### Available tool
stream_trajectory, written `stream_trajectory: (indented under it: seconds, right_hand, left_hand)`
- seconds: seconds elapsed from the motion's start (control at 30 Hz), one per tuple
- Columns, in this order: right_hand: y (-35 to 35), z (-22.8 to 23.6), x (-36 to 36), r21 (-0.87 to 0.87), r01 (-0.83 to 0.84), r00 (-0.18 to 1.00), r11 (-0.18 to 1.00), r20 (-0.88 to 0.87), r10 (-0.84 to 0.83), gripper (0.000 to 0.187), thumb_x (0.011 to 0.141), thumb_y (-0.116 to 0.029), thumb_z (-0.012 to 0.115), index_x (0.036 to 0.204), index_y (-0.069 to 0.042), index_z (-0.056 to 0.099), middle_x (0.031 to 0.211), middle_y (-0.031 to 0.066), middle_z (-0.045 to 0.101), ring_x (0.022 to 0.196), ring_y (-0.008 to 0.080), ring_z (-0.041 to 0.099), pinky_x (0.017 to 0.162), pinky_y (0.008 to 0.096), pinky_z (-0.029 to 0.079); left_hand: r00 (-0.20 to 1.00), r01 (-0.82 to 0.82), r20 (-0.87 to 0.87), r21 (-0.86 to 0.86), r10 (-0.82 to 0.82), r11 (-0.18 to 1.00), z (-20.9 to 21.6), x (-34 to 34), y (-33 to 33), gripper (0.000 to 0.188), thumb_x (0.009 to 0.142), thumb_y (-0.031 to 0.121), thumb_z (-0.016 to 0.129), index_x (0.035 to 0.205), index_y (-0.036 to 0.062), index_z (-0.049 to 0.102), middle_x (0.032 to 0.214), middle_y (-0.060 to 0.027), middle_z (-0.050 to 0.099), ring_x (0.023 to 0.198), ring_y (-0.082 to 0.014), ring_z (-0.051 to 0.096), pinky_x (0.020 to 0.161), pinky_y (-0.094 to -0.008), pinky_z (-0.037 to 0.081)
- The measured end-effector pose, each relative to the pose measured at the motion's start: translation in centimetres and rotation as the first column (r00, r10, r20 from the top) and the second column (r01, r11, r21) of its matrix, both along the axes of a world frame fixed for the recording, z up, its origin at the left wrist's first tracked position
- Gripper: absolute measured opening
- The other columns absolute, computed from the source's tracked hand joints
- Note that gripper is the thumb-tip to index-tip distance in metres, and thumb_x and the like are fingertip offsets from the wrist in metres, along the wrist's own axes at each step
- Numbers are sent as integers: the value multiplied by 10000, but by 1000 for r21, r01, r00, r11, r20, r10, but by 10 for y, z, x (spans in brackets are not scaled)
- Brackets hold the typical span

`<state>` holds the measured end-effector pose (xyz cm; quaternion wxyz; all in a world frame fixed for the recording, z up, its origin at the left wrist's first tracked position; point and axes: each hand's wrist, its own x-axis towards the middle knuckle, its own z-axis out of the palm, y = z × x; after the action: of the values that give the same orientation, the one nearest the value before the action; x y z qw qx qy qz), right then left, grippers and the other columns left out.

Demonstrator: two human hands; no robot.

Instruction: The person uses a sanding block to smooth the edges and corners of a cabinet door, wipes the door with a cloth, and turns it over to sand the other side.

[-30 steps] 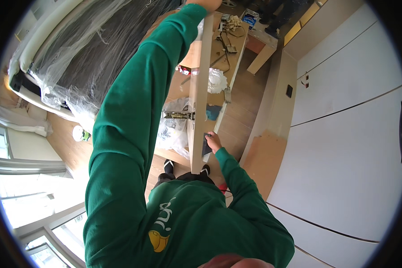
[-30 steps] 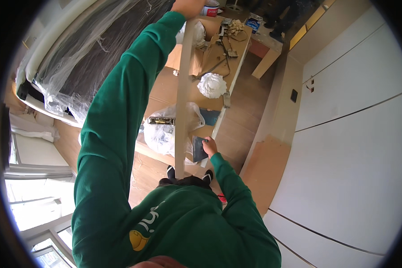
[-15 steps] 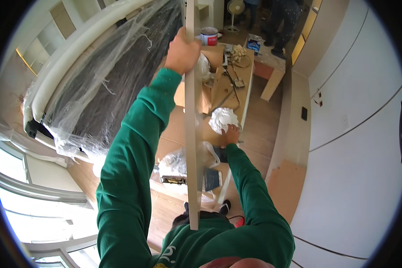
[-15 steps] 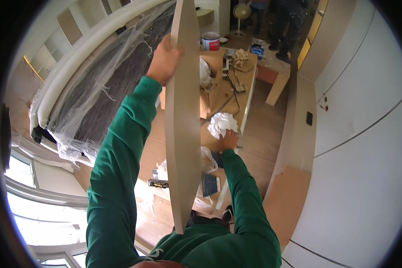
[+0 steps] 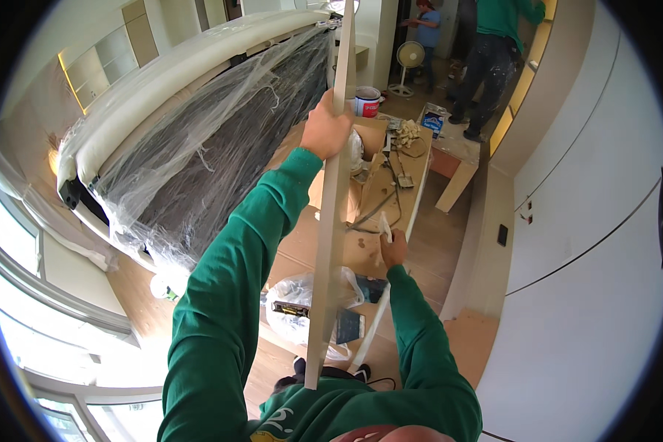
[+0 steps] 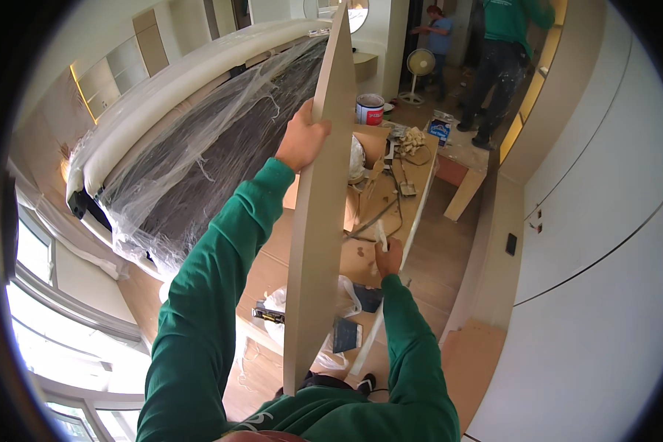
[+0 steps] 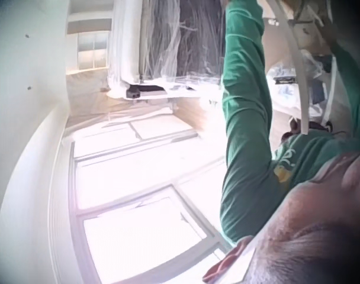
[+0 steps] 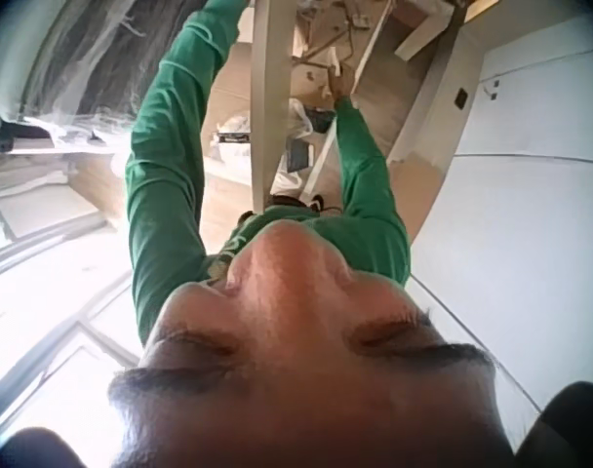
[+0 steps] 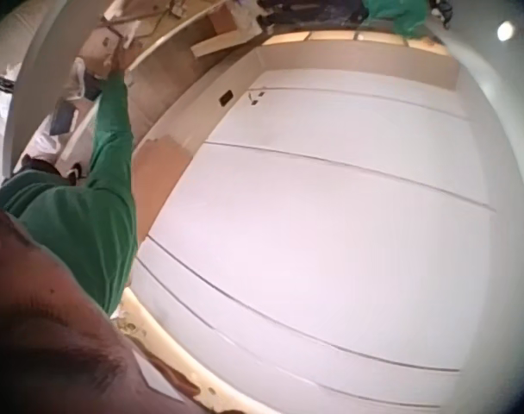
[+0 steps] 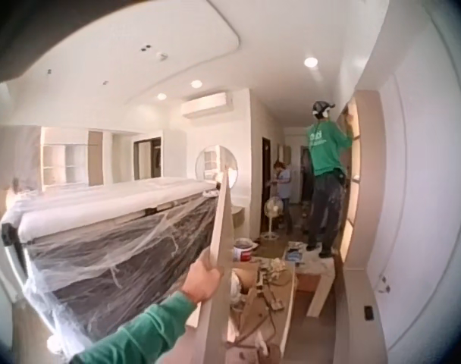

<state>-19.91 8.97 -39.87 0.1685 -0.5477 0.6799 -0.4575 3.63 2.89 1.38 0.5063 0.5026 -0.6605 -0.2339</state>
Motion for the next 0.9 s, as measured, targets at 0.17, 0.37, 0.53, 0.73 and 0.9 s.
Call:
stream_trajectory:
  seconds: [0.17, 0.37, 0.53, 0.73, 0.9]
  right_hand:
    - [96, 97, -21, -205, -54, 344, 977, 915, 211, 457, 1003, -244, 576, 1362, 32, 641, 1148, 159, 701, 1088, 342, 680, 999, 455, 522]
    - [229, 242, -26, -494, -88, 92, 865, 861, 501, 354, 1069, -295, 519, 1247, -1, 606, 1068, 140, 688, 1029, 272, 683, 991, 408, 531]
    - [298, 314, 16, -325, -148, 765, 934, 561, 316, 283, 1117, -253, 546, 1309, -44, 529, 1131, 91, 630, 1060, 192, 624, 1028, 350, 486]
    - [317, 335, 75, -426, -308, 927, 851, 66, 369, 410, 1006, -81, 752, 1372, -4, 583, 1215, 124, 654, 1058, 192, 638, 937, 327, 527]
    - [274, 353, 104, -373, -456, 880, 808, -322, 348, 331, 921, -67, 808, 1238, -19, 725, 1190, 158, 653, 1011, 317, 655, 881, 387, 553]
  left_hand:
    - [999, -13, 45, -25, 14, 1000, -15, -8, -22, 683, 897, 306, 684, 1508, 36, 543, 1246, -338, 723, 1224, -504, 670, 1097, -528, 522]
    - [993, -38, 113, -48, 43, 998, -7, -25, -27, 638, 869, 360, 684, 1402, 19, 603, 1254, -327, 726, 1177, -498, 701, 1058, -523, 560]
    - [995, -43, 93, -63, 49, 997, -16, -35, -49, 640, 957, 323, 621, 1507, 14, 512, 1263, -355, 704, 1193, -520, 674, 1043, -559, 544]
    - [993, 3, 116, -28, 0, 1000, -9, -46, -28, 784, 990, 279, 582, 1669, 19, 288, 1316, -390, 664, 1210, -550, 648, 1075, -587, 510]
    - [994, 1, 108, 6, -2, 1000, 3, -39, -18, 869, 980, 268, 574, 1731, 79, 180, 1384, -391, 632, 1278, -546, 619, 1122, -571, 488]
